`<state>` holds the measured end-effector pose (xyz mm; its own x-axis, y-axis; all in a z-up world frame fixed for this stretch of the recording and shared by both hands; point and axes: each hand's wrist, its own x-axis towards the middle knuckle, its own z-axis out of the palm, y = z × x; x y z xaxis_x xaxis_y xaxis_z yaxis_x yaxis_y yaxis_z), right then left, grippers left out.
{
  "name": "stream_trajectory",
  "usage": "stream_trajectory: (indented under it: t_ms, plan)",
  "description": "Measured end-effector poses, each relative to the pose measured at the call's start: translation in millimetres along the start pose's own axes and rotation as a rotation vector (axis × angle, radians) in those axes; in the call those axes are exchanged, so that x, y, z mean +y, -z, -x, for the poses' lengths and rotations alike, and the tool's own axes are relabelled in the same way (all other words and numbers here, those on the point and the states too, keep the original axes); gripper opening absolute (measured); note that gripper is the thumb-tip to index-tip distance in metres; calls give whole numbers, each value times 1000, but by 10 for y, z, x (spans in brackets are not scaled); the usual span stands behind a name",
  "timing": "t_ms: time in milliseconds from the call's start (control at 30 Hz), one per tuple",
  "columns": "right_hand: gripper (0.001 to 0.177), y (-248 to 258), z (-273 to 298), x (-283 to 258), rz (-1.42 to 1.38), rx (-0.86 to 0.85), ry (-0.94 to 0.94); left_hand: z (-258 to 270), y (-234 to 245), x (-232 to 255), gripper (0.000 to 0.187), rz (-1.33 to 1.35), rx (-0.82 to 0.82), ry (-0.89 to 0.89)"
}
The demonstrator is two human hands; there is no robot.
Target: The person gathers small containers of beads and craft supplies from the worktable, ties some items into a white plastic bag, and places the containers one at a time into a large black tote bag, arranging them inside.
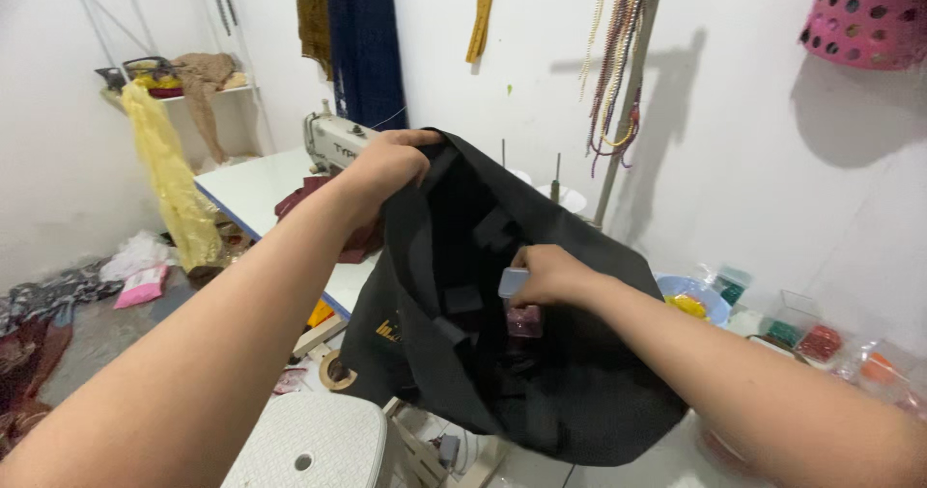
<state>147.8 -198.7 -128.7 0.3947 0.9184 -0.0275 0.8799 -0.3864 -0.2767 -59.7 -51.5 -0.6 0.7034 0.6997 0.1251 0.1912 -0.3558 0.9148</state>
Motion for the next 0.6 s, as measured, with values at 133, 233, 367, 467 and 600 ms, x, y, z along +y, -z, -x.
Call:
stream_trajectory:
  t_ms: [133,233,367,467,600]
  plan:
    - [76,-465,-426,350,78,-17,-7,65,-9,48,79,37,-27,14]
    - [82,-925,-633,575,29,12,50,59,16,43,80,47,-24,-8]
    - [70,-1214,-839,706,-9,23,98,17,31,-2,80,111,-22,14]
    - [61,-1233,-906,608,-14,-15,56,2,22,-34,79,108,-10,-1]
    - [58,-1290,-892,281,-118,-17,-20,6,5,-35,81,74,-8,8]
